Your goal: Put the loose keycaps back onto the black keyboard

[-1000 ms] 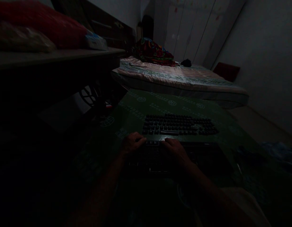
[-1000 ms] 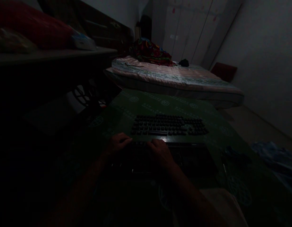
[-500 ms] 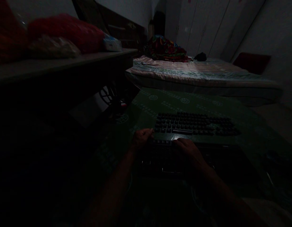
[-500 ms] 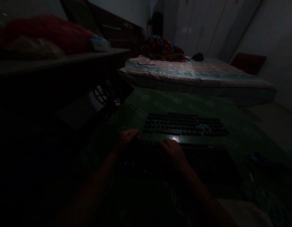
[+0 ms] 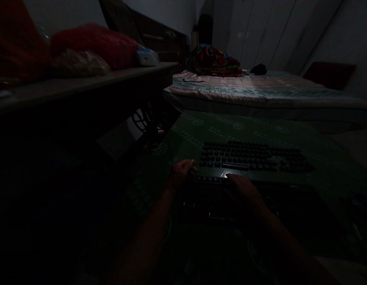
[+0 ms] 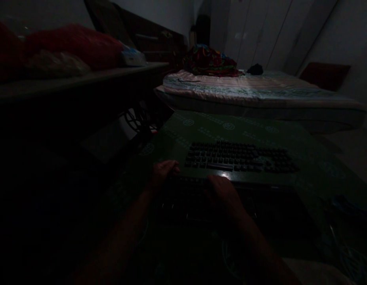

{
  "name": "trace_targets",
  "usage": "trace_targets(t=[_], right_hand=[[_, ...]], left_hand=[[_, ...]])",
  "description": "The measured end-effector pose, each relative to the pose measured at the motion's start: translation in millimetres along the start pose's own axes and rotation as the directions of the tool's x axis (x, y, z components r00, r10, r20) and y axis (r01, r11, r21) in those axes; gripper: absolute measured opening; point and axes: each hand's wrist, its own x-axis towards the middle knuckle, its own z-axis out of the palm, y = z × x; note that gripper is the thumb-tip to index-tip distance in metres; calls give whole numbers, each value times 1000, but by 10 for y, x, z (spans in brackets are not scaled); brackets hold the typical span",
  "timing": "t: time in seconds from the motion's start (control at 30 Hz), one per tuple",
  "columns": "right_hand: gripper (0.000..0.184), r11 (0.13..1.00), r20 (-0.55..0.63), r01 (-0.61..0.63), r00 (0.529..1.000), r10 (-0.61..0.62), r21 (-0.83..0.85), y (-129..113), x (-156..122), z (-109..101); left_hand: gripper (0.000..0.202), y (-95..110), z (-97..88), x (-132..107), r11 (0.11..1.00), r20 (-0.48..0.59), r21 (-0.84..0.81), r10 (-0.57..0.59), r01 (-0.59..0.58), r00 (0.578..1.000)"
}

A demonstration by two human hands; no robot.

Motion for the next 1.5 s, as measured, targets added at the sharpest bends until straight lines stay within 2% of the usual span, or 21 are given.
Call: trace_targets(t=[0.13,0.4,0.67,0.87,1.17,1.5], right_hand=[[40,1000,-24,-5,1000,5,14,-8,2,1],[41,999,6,-35,999,34,31,-22,3,-2],[36,996,42,-60,997,57,67,-77,53,-78],[42,993,4,-93,996,93,78,-63,37,-42],[23,996,47,-89,995,88,8,-118,103,-167],[22,997,81,-67,994,70,-37,-100,118,-167]], left_hand=[[34,29,-2,-32,997,57,73,19,-23,998],[36,24,-6,-43,972,194,219,40,-83,980],[34,58,57,-70,930,242,335,74,-154,968],[29,96,46,-69,904,269,379,98,-199,958],[19,127,49,-66,874,351,392,148,-288,925],[24,115,81,-43,852,366,405,180,-330,913]])
